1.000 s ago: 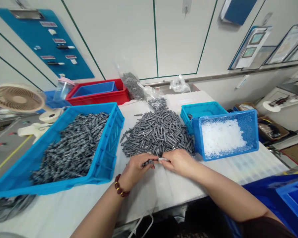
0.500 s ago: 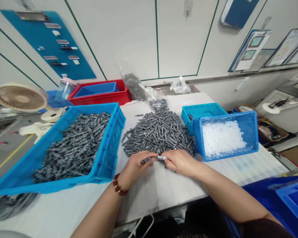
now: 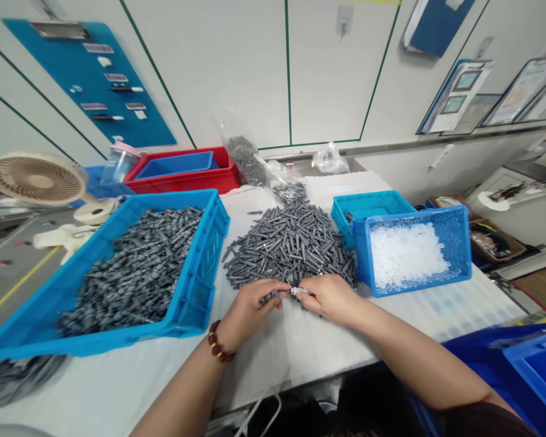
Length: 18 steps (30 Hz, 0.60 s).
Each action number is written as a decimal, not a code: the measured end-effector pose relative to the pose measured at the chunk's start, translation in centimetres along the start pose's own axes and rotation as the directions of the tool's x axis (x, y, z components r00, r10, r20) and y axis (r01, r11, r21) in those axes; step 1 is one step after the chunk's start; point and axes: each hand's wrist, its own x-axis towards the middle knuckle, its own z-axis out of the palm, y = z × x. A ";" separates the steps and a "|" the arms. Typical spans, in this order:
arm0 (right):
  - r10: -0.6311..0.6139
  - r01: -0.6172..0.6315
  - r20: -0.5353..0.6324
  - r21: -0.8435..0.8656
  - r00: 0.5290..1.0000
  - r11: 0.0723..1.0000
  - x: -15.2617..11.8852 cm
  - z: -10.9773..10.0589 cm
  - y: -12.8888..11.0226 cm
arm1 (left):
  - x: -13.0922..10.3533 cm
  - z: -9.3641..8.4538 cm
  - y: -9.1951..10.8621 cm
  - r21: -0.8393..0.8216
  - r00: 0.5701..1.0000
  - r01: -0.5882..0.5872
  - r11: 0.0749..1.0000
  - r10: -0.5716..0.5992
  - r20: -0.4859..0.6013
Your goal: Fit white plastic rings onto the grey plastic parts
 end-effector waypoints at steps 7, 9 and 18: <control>0.105 -0.107 -0.033 -0.066 0.994 0.992 0.0 0.3 -0.2 | 0.0 0.3 0.0 -0.032 1.000 -0.026 0.999 0.026 0.011; 0.134 -0.136 -0.038 -0.082 0.990 0.987 0.0 0.3 -0.2 | 0.0 0.3 -0.1 -0.069 0.999 -0.032 0.997 0.033 0.004; -0.028 0.046 -0.160 0.114 0.987 0.992 0.1 0.6 1.3 | 0.5 -1.2 -0.5 -0.539 0.840 0.391 0.746 -0.529 -0.122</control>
